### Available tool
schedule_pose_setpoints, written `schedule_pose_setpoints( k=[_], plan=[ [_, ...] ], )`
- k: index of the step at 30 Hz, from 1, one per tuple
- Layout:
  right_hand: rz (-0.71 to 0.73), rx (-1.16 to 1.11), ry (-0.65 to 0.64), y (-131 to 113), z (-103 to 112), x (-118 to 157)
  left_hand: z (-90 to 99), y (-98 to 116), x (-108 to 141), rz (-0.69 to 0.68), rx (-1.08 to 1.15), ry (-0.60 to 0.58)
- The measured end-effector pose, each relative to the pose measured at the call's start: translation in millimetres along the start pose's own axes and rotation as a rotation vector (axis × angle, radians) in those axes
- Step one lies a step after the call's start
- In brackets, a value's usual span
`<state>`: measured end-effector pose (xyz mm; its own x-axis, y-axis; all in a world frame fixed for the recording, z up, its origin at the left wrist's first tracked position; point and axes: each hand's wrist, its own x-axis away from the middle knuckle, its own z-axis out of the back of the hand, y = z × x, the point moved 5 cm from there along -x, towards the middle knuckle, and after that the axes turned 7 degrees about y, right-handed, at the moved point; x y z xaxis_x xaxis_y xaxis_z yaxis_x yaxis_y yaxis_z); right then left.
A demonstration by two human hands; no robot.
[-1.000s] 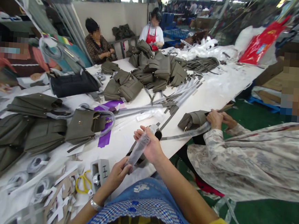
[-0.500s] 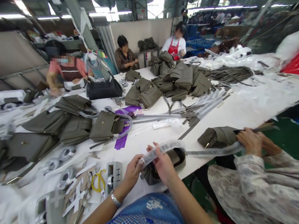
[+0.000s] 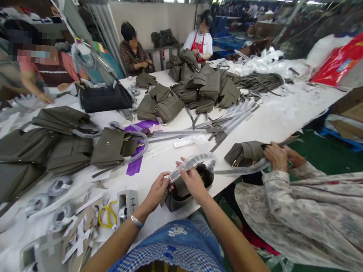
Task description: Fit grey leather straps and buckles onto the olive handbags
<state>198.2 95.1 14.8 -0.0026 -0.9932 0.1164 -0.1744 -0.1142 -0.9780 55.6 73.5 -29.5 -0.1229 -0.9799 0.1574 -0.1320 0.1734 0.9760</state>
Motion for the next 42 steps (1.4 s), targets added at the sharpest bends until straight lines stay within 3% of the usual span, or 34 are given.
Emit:
schedule_pose_setpoints(
  k=[2,5,11,15,20,23,29,34,39,42],
  plan=[
    [0.040,0.207,-0.014,13,1,9,3.0,-1,-5,0.046,0.066,0.030],
    [0.134,0.385,0.072,22,0,15,4.9,-2,-13,0.111,0.177,0.072],
    [0.340,0.519,0.216,9,-11,12,-1.8,-3,-19,0.167,0.307,0.079],
    [0.467,0.568,0.118,3,-13,9,-3.6,-4,-18,0.186,0.318,0.059],
    [0.582,0.713,-0.100,-2,-11,2,-5.3,-5,-17,0.186,0.312,0.001],
    [0.579,0.776,-0.149,-6,-11,-1,-5.7,-6,-18,0.168,0.260,-0.002],
    [0.459,0.809,-0.106,-14,-16,-2,-2.5,-4,-21,0.035,0.043,0.051],
    [0.428,0.996,-0.132,-23,-19,-5,-1.4,-6,-22,-0.039,-0.114,0.070],
    [0.440,1.091,-0.152,-30,-17,-8,-3.9,-5,-20,0.033,-0.017,0.088],
    [0.453,1.082,-0.144,-30,-14,-7,-6.3,1,-17,0.072,0.120,0.040]
  ],
)
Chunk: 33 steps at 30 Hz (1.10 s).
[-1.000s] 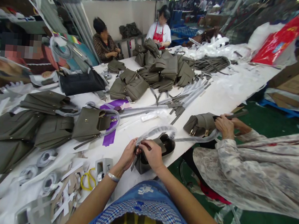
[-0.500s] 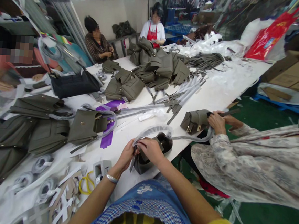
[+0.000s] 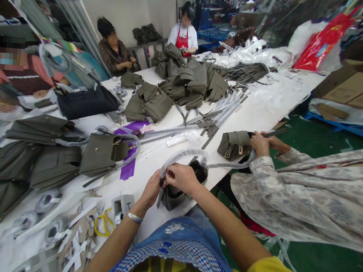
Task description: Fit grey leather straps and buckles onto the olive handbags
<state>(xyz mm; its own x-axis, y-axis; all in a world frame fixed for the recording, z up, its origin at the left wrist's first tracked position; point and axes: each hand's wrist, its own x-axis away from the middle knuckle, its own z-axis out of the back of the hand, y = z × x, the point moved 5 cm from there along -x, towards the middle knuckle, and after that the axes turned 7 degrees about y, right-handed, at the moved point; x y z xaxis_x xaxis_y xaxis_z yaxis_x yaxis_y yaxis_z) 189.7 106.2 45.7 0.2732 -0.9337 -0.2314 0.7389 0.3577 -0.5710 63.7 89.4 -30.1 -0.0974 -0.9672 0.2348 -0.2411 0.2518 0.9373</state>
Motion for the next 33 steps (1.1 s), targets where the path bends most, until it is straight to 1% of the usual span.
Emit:
schedule_pose_setpoints(
  k=[3,7,11,15,18,22,25,27,29,31,33],
  plan=[
    [-0.046,-0.118,0.054,2,1,5,0.7,4,3,-0.005,0.049,-0.041],
    [-0.162,-0.366,0.103,3,1,10,6.5,1,4,-0.007,-0.026,-0.012],
    [-0.308,-0.407,0.149,11,0,8,8.8,-1,0,0.000,-0.023,-0.032],
    [-0.403,-0.485,0.136,24,-5,1,11.2,1,-3,0.006,0.074,-0.074],
    [-0.487,-0.568,0.118,38,-13,1,13.0,4,-4,-0.005,0.067,-0.066],
    [-0.515,-0.690,0.090,47,-22,3,10.6,7,-7,-0.047,-0.022,-0.003],
    [-0.545,-0.744,0.080,46,-23,5,3.0,11,-9,-0.135,-0.083,0.037],
    [-0.552,-0.735,0.078,42,-22,5,-3.0,14,-8,-0.196,-0.128,0.073],
    [-0.531,-0.690,0.113,39,-19,5,-7.0,16,-5,-0.232,-0.157,0.135],
    [-0.507,-0.642,0.168,36,-15,5,-9.0,17,-1,-0.236,-0.160,0.190],
    [-0.506,-0.625,0.210,35,-14,6,-9.4,16,2,-0.231,-0.170,0.218]
  ],
)
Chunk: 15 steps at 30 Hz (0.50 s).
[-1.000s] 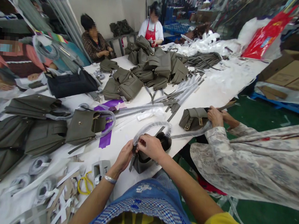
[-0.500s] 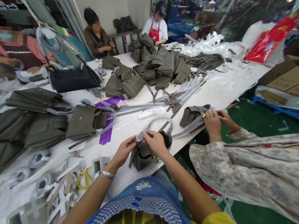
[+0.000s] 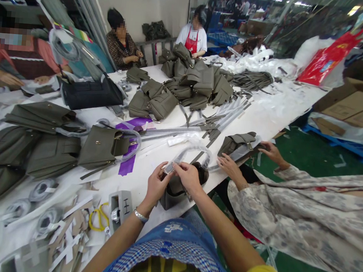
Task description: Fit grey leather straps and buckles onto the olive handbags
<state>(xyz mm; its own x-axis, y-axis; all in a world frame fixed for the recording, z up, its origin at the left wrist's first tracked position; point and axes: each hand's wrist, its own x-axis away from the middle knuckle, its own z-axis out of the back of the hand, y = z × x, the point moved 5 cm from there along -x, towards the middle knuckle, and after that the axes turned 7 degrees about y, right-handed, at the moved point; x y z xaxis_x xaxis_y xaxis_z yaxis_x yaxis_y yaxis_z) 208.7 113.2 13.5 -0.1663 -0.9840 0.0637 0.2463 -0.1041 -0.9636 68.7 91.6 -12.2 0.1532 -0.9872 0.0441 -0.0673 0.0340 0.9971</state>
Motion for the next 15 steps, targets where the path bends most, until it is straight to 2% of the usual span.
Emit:
schedule_pose_setpoints(
  k=[6,9,12,15],
  plan=[
    [-0.036,-0.148,0.153,9,-2,2,10.3,-13,7,-0.053,-0.124,0.057],
    [-0.069,-0.192,0.177,16,1,0,18.5,-22,11,-0.087,-0.206,0.043],
    [-0.079,-0.116,0.095,12,12,1,29.3,-25,14,-0.159,-0.345,0.044],
    [0.097,0.193,-0.049,-18,23,10,38.9,-26,17,-0.221,-0.471,0.051]
  ],
)
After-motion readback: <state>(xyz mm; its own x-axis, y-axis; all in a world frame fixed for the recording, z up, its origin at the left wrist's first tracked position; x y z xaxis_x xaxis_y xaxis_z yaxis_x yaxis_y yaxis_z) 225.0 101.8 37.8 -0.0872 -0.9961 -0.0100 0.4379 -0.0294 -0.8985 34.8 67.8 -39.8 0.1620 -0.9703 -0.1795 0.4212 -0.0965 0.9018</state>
